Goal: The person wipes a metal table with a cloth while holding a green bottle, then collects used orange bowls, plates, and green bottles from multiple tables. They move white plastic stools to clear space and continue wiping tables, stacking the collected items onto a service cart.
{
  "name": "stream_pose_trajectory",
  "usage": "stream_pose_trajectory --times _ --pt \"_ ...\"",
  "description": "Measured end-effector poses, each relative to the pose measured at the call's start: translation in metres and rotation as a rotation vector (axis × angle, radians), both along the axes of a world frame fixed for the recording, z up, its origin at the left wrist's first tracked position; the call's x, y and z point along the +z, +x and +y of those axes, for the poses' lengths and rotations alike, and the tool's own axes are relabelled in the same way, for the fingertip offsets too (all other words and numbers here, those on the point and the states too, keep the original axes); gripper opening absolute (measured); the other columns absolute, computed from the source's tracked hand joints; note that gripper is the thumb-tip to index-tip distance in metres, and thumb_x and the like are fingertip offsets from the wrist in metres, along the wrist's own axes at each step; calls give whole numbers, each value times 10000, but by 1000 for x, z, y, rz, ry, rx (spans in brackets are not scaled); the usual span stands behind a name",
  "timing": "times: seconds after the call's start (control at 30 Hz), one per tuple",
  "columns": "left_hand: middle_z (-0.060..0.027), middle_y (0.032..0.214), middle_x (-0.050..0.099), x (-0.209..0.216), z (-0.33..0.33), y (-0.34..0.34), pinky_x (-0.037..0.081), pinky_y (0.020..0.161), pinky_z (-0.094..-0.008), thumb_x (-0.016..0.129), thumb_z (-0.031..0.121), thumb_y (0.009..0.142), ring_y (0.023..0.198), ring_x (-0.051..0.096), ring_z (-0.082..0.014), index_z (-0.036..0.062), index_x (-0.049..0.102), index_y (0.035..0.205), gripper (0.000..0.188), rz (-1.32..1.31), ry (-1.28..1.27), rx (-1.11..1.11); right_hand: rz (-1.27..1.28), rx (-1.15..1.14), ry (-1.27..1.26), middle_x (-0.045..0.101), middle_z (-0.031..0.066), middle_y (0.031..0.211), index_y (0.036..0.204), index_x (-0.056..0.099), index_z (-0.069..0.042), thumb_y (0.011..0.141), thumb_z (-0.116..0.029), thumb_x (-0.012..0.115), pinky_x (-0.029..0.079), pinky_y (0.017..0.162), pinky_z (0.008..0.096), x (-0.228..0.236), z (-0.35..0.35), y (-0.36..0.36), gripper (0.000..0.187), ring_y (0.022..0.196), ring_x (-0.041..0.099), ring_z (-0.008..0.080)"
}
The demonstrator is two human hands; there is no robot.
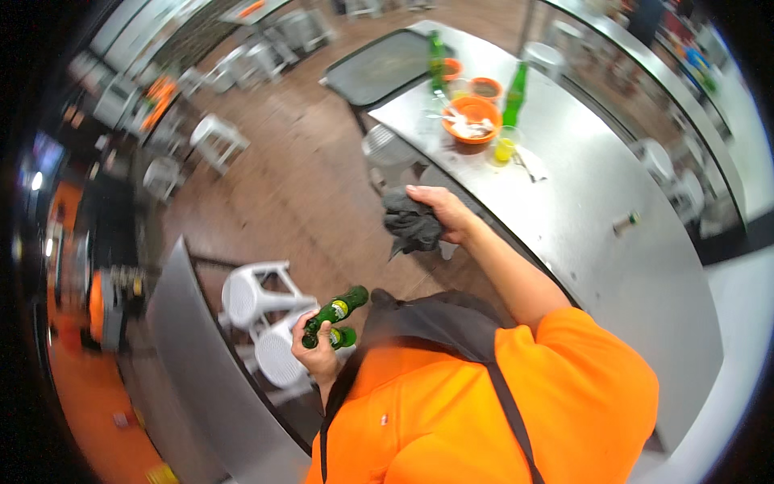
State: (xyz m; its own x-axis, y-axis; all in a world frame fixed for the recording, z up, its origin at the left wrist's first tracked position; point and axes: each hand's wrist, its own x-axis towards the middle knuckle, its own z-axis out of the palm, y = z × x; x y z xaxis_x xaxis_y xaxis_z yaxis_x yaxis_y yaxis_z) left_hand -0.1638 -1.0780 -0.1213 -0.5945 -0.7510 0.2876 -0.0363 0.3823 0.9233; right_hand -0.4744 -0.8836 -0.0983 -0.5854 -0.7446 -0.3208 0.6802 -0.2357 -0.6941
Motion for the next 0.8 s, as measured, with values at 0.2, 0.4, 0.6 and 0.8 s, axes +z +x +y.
stream_pose_trajectory --times 0.2,0.4,0.6,0.8 --pt "-118 1043 716 48 -143 -140 511 929 -343 809 40 815 991 672 -222 -12 676 1084 304 -26 -178 -417 -25 -367 -182 721 143 1064 1144 638 30 973 -306 625 606 835 371 37 -51 -44 377 916 731 231" --pt "-95 1042 718 104 -221 -304 516 900 -317 823 100 833 970 669 -198 4 686 1079 298 124 -242 -687 238 -627 -160 723 111 1036 1147 643 37 942 -246 674 586 808 314 55 -100 -117 351 874 714 180" --pt "-72 1072 718 166 -248 -460 502 929 -309 805 121 861 998 655 -179 12 691 1110 295 217 -349 -795 872 -787 499 664 30 768 954 705 -3 855 -284 776 494 675 260 20 -153 -237 306 683 604 110" --pt "-69 1080 719 184 -237 -597 501 904 -284 790 32 844 985 645 -148 5 691 1103 279 184 -246 -1012 1378 -1121 1142 586 180 1297 1159 626 -17 752 -197 794 410 1067 478 13 -125 -255 476 1249 526 379"
